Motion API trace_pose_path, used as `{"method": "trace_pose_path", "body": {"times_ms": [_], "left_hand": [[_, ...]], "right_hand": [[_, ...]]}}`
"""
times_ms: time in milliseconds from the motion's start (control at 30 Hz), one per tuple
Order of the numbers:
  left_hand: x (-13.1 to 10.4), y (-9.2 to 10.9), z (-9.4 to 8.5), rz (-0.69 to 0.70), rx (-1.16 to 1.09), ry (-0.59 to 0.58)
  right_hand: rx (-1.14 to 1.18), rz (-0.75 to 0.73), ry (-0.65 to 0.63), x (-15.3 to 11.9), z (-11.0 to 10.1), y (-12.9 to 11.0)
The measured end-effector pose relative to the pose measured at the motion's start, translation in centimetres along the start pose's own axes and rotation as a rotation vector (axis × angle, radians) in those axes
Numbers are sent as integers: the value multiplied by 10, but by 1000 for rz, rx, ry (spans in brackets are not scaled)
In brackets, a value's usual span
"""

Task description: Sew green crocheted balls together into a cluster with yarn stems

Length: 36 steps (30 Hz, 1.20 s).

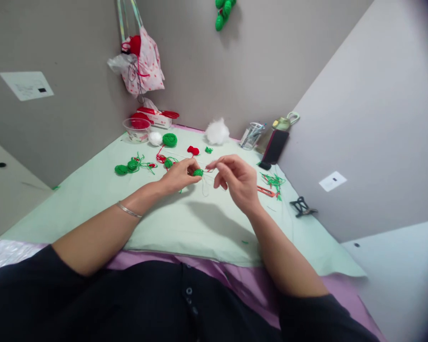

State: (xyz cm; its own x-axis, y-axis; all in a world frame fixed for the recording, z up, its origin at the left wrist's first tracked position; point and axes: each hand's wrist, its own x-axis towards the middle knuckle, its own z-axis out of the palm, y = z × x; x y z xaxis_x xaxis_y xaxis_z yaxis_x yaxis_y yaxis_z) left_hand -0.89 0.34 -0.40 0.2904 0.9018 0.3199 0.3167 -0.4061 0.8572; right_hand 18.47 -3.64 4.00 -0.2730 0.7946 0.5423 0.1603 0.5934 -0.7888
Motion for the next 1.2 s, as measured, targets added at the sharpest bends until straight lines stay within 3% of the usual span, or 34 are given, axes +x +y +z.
{"method": "trace_pose_path", "body": {"times_ms": [67,133,233,333,467,667,867,1000,1100,1200], "left_hand": [[3,-5,-4,-17,20,38],[5,-10,-8,0,43,59],[8,-18,-15,6,93,68],[10,-24,-22,-28,180,170],[11,-21,-25,3,129,245],[12,-16,-21,-99,-130,24],[9,-13,-18,4,-85,-25],[9,-21,-17,58,32,4],[10,-26,-18,74,57,50],[9,-25,-18,115,65,95]], "right_hand": [[210,162,-65,6,-10,-5],[320,213,-50,13,-30,-8],[376,92,147,19,-73,-16],[338,-72,318,16,-116,-22],[343,-113,430,12,-147,-18],[664,-45,547,21,-141,-7],[584,-47,393,21,-131,-10],[617,-101,349,10,-128,-18],[707,-225,325,-1,-127,-27],[745,-349,165,-14,-131,-31]]}}
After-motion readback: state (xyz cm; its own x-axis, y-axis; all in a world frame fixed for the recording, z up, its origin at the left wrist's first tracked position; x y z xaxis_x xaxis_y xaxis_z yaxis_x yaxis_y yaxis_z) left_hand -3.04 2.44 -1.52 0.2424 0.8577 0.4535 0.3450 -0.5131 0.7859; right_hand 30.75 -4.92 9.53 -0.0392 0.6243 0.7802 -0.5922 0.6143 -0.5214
